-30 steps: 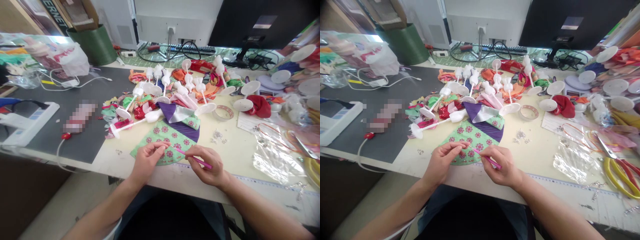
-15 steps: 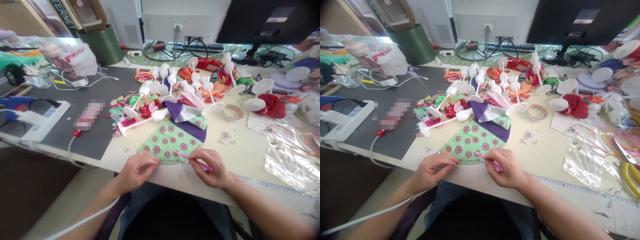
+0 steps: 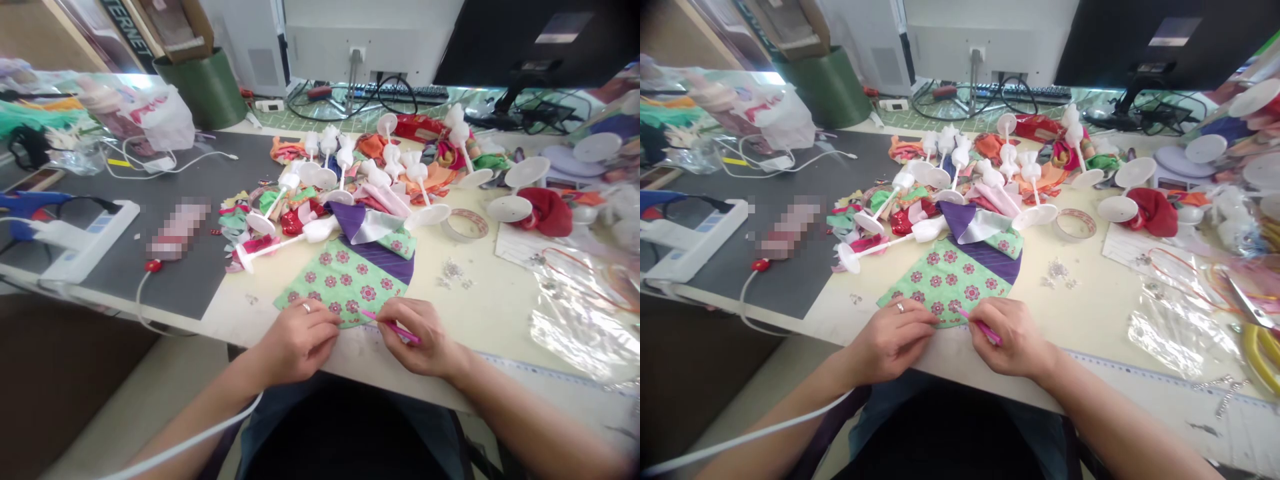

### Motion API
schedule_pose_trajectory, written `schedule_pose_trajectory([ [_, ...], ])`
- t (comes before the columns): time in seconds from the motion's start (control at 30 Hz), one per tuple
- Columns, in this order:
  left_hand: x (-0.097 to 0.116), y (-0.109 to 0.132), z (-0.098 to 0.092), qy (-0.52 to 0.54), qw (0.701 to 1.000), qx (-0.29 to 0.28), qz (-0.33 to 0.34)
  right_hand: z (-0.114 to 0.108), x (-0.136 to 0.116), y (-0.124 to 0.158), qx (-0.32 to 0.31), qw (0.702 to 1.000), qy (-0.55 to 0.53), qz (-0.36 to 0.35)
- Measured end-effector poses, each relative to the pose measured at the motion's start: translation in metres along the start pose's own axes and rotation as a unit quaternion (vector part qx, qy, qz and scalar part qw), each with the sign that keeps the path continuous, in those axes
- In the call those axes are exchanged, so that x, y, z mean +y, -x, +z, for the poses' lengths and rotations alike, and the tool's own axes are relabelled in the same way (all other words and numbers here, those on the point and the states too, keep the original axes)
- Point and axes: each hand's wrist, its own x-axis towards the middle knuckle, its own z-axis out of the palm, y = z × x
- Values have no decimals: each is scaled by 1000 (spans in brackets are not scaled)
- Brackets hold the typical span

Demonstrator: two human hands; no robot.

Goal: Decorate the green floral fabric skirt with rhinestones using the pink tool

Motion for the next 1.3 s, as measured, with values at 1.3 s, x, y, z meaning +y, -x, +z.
schedule_pose_trajectory([
  [1.3,-24,-23,0,-96,994,23,-56,-2,8,-1,60,997,35,42],
])
